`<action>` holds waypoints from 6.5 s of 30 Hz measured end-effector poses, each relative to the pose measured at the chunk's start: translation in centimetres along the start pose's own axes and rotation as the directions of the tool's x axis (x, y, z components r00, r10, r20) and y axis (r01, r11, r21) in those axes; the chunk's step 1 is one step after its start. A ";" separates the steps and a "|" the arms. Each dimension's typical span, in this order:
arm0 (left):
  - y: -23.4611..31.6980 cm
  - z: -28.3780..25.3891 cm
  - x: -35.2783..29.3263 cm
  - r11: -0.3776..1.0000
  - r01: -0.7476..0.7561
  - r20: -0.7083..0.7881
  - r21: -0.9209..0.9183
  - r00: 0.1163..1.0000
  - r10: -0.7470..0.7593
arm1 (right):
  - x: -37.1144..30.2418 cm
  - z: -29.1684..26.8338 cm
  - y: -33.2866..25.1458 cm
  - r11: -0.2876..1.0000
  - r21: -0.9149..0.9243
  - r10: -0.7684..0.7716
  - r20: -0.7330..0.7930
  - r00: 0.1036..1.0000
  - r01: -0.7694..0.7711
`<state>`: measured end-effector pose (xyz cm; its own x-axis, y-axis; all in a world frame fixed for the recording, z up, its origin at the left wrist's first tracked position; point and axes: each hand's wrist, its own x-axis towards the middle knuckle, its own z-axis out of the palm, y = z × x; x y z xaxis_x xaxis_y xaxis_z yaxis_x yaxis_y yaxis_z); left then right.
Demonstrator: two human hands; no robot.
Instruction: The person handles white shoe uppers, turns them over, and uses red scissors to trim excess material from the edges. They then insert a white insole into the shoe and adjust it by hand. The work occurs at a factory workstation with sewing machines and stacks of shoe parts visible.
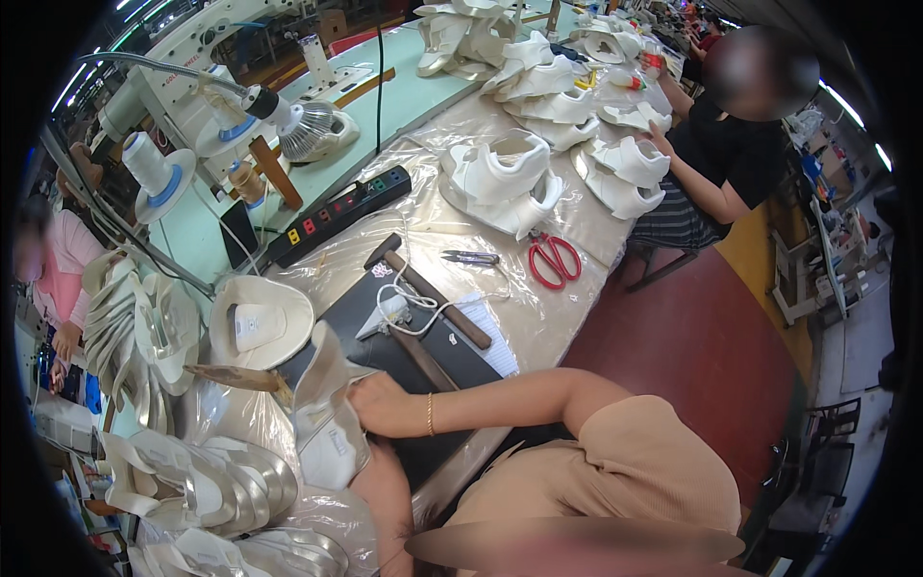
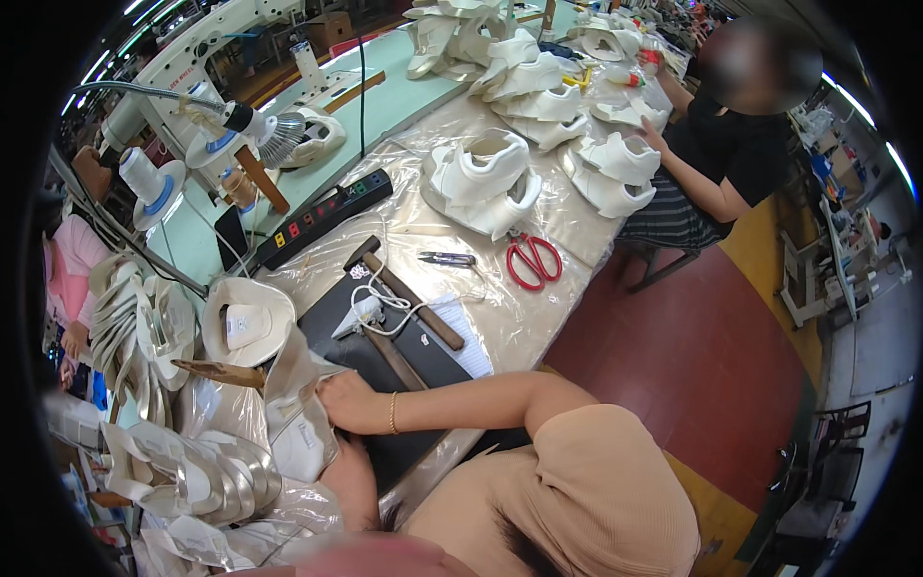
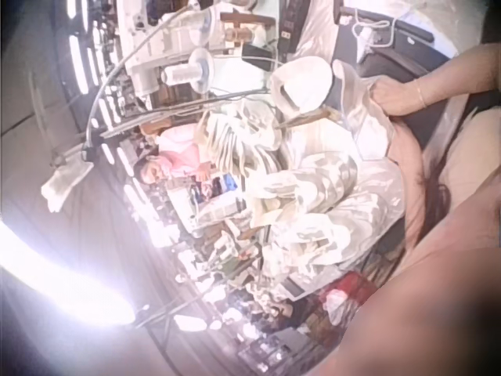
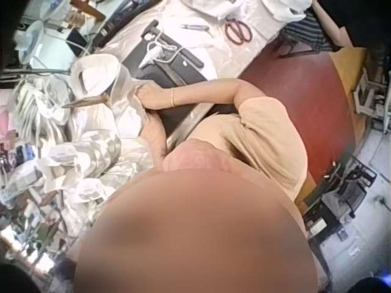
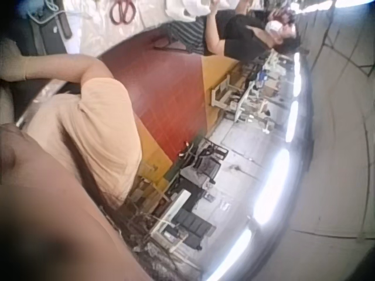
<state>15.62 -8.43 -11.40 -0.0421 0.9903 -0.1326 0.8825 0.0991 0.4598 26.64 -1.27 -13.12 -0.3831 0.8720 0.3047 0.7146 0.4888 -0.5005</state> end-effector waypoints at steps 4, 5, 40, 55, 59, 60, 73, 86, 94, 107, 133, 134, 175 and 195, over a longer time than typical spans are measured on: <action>-0.8 -0.5 0.3 0.996 -0.019 -0.132 -0.085 0.991 0.008 | -0.4 1.9 0.6 0.996 0.068 -0.058 -0.064 0.996 0.062; -0.8 -0.3 0.3 0.994 -0.025 -0.157 -0.103 0.988 0.008 | -0.7 2.4 1.1 0.995 0.071 -0.063 -0.070 0.996 0.068; 0.2 4.3 0.9 0.879 -0.250 -0.438 -0.405 0.897 0.053 | -2.5 0.5 2.1 0.753 0.585 0.227 0.198 0.954 -0.301; 0.3 3.1 2.5 0.931 -0.182 -0.012 0.317 0.980 0.196 | -0.3 0.1 3.1 0.967 0.248 0.038 0.055 0.998 -0.051; 0.6 4.1 2.1 0.960 -0.108 0.078 0.258 0.993 0.091 | -0.8 0.8 3.6 0.772 0.604 0.175 0.096 0.980 -0.198; 1.2 4.7 1.6 0.917 -0.130 0.008 0.377 0.990 0.137 | -0.8 0.8 4.0 0.850 0.492 0.158 0.103 0.982 -0.188; 1.8 6.4 1.8 0.875 -0.342 -0.346 0.342 0.820 0.455 | 2.8 0.3 7.7 0.975 0.174 -0.177 0.255 0.951 0.135; 0.6 5.6 5.8 0.723 -0.343 -0.437 0.600 0.616 0.655 | 7.6 1.5 10.9 0.997 -0.072 0.008 0.462 0.887 0.029; 0.5 -1.9 2.8 0.808 -0.424 -0.203 0.409 0.821 0.534 | 5.3 -7.0 1.2 0.965 0.259 -0.146 0.400 0.905 0.042; -4.4 -12.2 -3.4 0.829 0.050 0.233 -0.557 0.967 0.099 | 1.7 -6.1 -2.8 0.735 0.670 -0.380 0.273 0.884 0.109; -2.5 -6.0 -5.7 0.870 0.039 0.165 -0.492 0.985 0.048 | -0.4 -5.9 -1.4 0.784 0.586 -0.498 0.400 0.769 0.204; -2.5 -5.8 -5.8 0.886 0.018 0.168 -0.463 0.983 0.068 | -0.7 -5.8 -1.4 0.786 0.572 -0.507 0.383 0.772 0.232; -4.2 0.6 4.1 -0.552 -0.287 -0.180 -0.783 0.954 -0.240 | -3.0 -1.3 -1.7 0.865 0.222 -0.435 -0.116 0.893 0.450; -4.4 -2.5 2.5 -0.328 0.410 0.351 -0.851 0.909 0.227 | -2.0 -6.7 -0.9 0.570 0.174 -0.757 -0.268 0.596 0.803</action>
<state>10.44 -6.15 -11.59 0.3262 0.8879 -0.3243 -0.7054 0.4570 0.5418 30.74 -3.61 -7.84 -0.6119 0.1428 0.7779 -0.0018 0.9833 -0.1819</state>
